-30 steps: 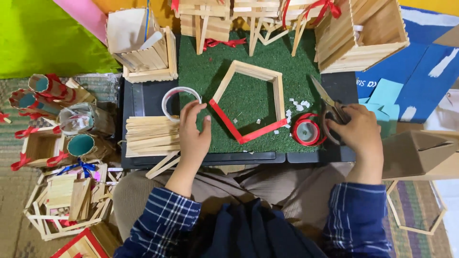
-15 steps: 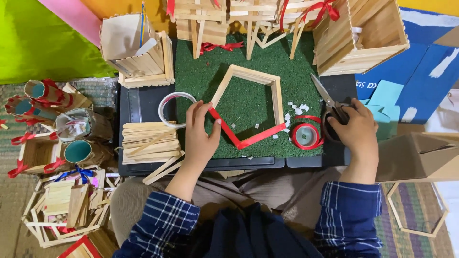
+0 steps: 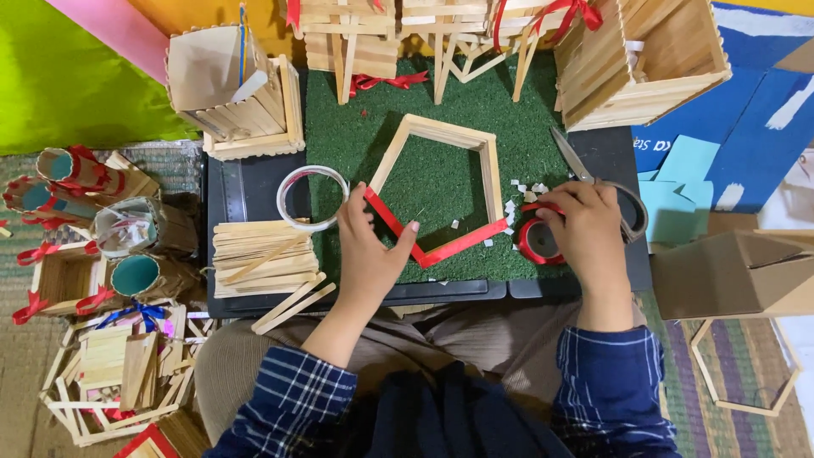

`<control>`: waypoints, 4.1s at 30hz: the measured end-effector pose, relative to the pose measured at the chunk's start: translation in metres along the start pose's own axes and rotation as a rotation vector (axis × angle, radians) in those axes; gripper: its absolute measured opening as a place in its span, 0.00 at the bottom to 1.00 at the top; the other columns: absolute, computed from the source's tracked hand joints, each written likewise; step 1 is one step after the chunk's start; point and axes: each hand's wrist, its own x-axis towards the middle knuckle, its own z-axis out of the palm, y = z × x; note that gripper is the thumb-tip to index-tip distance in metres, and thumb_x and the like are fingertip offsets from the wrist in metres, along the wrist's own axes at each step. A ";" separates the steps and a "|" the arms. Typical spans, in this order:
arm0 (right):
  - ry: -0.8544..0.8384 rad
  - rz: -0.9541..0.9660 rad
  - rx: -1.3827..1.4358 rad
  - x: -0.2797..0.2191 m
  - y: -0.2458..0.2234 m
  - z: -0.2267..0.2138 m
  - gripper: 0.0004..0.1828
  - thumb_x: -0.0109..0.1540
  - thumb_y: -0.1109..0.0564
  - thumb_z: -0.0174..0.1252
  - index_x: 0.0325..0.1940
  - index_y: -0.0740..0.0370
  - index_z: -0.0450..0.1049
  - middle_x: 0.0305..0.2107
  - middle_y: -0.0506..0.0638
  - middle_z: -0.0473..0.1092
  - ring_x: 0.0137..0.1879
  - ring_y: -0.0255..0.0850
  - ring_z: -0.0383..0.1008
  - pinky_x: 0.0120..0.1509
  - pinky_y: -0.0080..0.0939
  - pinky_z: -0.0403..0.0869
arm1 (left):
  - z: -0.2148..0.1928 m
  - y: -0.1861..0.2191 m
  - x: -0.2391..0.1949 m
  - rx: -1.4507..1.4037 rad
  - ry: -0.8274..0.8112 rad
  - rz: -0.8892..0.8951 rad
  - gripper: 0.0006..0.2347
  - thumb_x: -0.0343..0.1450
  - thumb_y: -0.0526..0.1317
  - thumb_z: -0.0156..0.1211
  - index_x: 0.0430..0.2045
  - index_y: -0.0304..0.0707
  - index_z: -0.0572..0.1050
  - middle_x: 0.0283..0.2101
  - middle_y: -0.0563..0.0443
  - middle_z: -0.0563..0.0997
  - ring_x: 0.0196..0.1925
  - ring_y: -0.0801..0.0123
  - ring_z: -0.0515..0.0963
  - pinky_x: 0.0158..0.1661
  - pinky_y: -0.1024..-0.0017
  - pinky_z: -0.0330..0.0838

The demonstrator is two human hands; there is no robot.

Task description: Applying red decorative tape to the edges of a pentagonal popsicle stick frame and cutting it to size with scissors.

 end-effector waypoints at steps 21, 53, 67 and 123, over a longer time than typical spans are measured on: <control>0.352 0.487 1.065 -0.006 0.042 0.062 0.03 0.77 0.65 0.41 0.50 0.61 0.60 0.30 0.59 0.73 0.38 0.48 0.78 0.50 0.47 0.76 | -0.034 0.011 0.030 0.005 -0.185 -0.199 0.29 0.64 0.31 0.60 0.63 0.44 0.61 0.56 0.29 0.77 0.58 0.36 0.77 0.53 0.51 0.76; 0.552 -0.054 0.744 -0.009 -0.056 0.012 0.05 0.60 0.71 0.66 0.38 0.67 0.81 0.35 0.56 0.78 0.38 0.52 0.78 0.44 0.48 0.76 | 0.029 0.053 0.019 -0.513 -0.511 -0.146 0.16 0.70 0.39 0.65 0.51 0.38 0.76 0.45 0.40 0.84 0.49 0.58 0.84 0.51 0.64 0.78; -0.053 0.229 0.903 -0.006 -0.079 -0.020 0.07 0.63 0.62 0.62 0.44 0.59 0.82 0.27 0.52 0.79 0.36 0.49 0.79 0.42 0.44 0.73 | -0.014 0.067 0.044 -0.149 -0.528 0.104 0.15 0.66 0.30 0.61 0.48 0.41 0.75 0.32 0.50 0.86 0.36 0.64 0.85 0.42 0.69 0.80; 0.038 0.242 0.433 -0.036 0.052 -0.011 0.22 0.52 0.69 0.61 0.51 0.78 0.69 0.58 0.67 0.68 0.60 0.58 0.68 0.63 0.52 0.68 | 0.020 0.042 0.024 -0.642 -0.276 -0.210 0.06 0.74 0.35 0.55 0.41 0.33 0.75 0.31 0.53 0.76 0.33 0.78 0.72 0.33 0.80 0.63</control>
